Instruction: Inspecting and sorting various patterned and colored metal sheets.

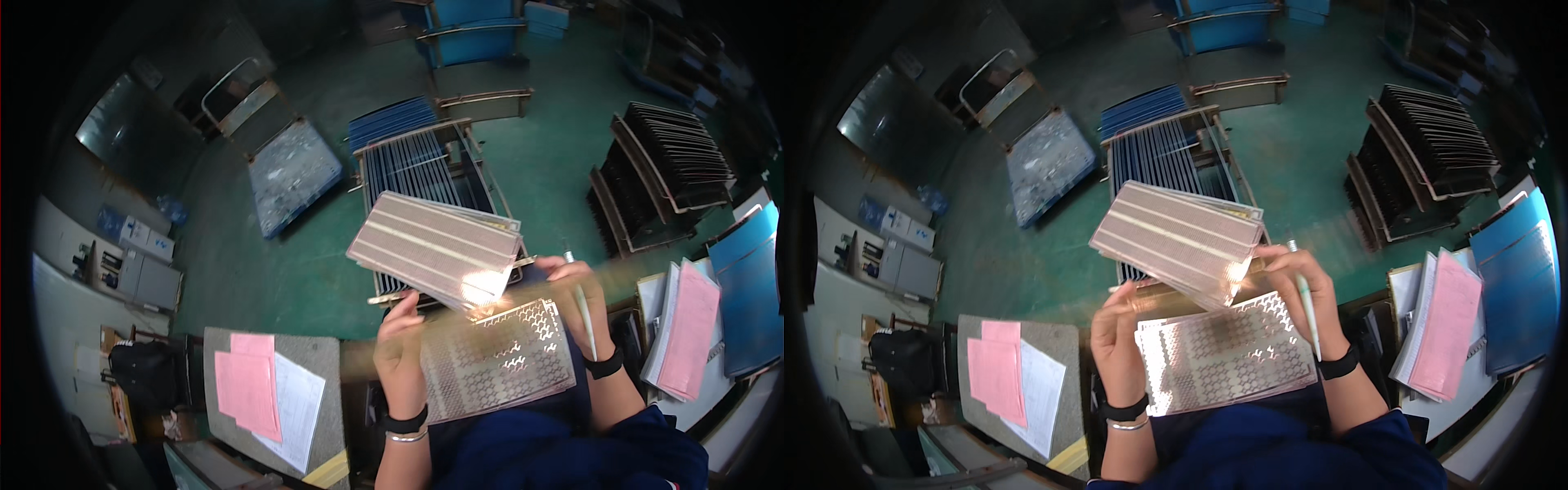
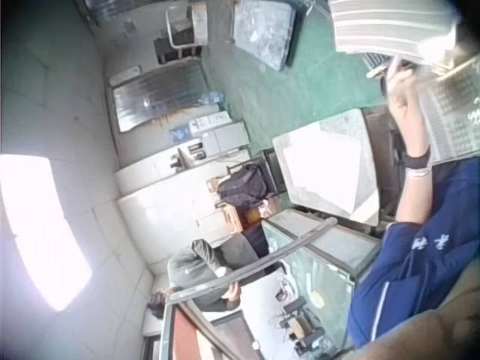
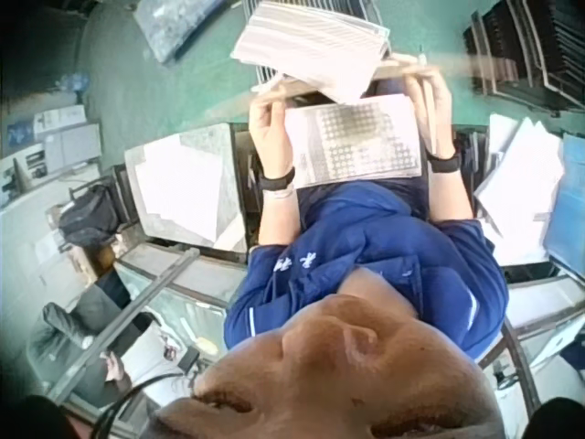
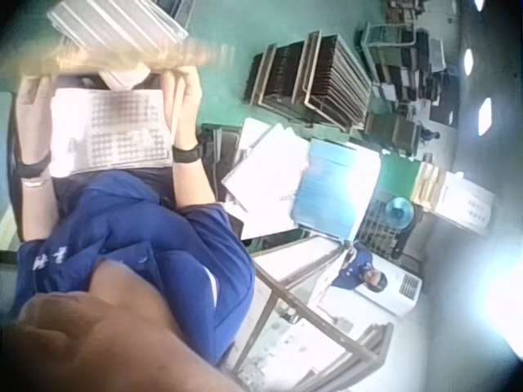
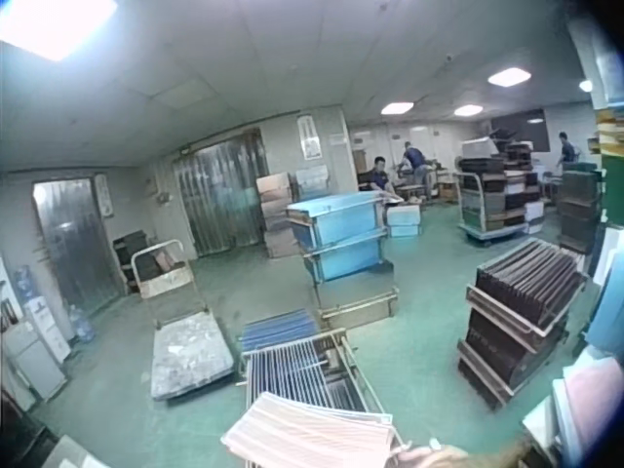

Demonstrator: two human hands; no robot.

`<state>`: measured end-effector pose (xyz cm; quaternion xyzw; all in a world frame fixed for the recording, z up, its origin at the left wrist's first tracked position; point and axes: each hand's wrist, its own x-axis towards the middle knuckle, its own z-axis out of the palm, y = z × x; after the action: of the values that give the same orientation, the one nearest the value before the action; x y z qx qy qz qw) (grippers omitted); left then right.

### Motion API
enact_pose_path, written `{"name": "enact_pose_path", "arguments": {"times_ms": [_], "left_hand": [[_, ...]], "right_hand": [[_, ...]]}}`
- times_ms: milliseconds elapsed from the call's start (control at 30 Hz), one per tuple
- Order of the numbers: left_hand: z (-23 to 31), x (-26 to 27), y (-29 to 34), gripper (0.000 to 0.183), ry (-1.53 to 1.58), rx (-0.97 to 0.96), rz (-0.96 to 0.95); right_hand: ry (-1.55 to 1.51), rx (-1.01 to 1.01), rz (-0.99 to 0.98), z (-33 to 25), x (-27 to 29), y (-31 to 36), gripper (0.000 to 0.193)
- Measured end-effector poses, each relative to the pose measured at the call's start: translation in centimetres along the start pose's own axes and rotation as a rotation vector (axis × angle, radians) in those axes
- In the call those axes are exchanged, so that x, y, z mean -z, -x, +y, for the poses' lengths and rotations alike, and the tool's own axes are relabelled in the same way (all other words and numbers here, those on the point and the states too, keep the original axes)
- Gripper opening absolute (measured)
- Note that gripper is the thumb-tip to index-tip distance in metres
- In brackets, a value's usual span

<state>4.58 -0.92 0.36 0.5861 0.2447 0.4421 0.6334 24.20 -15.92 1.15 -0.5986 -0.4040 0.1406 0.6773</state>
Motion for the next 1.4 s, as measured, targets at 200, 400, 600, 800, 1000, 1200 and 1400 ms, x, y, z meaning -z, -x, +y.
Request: {"name": "enact_pose_path", "arguments": {"times_ms": [200, 400, 600, 800, 1000, 1200, 1400], "left_hand": [[-1.2, -0.3, 0.5, 0.035, 0.303, 0.165, -0.036], [-1.3, 0.1, 0.5, 0.044, 0.489, 0.289, -0.094], [-1.4, -0.7, 0.9, 0.051, 0.633, 0.392, -0.154], [-3.9, 1.9, 3.2, 0.046, 0.856, 0.596, 0.088], [-4.7, 4.8, 4.4, 0.033, 0.544, 0.506, 0.055], [-5.4, 10.0, 7.0, 0.026, 0.253, 0.747, 0.005], [-8.0, 16.3, 6.3, 0.019, -0.762, 0.374, 0.288]], "right_hand": [[-0.394, -0.034, 0.099, 3.7, -0.6, 1.1, 0.011], [-0.857, -0.419, 0.154, 0.5, -1.7, 0.4, 0.029], [-0.785, -0.586, 0.115, 2.4, -0.8, 1.2, 0.032], [-0.848, -0.506, 0.34, 2.8, -1.1, 1.5, 0.038], [-0.735, -0.593, 0.138, 2.9, 1.1, 6.2, 0.04], [-0.236, -0.715, 0.185, 3.2, 7.2, 6.7, 0.035], [0.483, -0.507, 0.036, 7.0, 7.1, 3.9, 0.022]]}}
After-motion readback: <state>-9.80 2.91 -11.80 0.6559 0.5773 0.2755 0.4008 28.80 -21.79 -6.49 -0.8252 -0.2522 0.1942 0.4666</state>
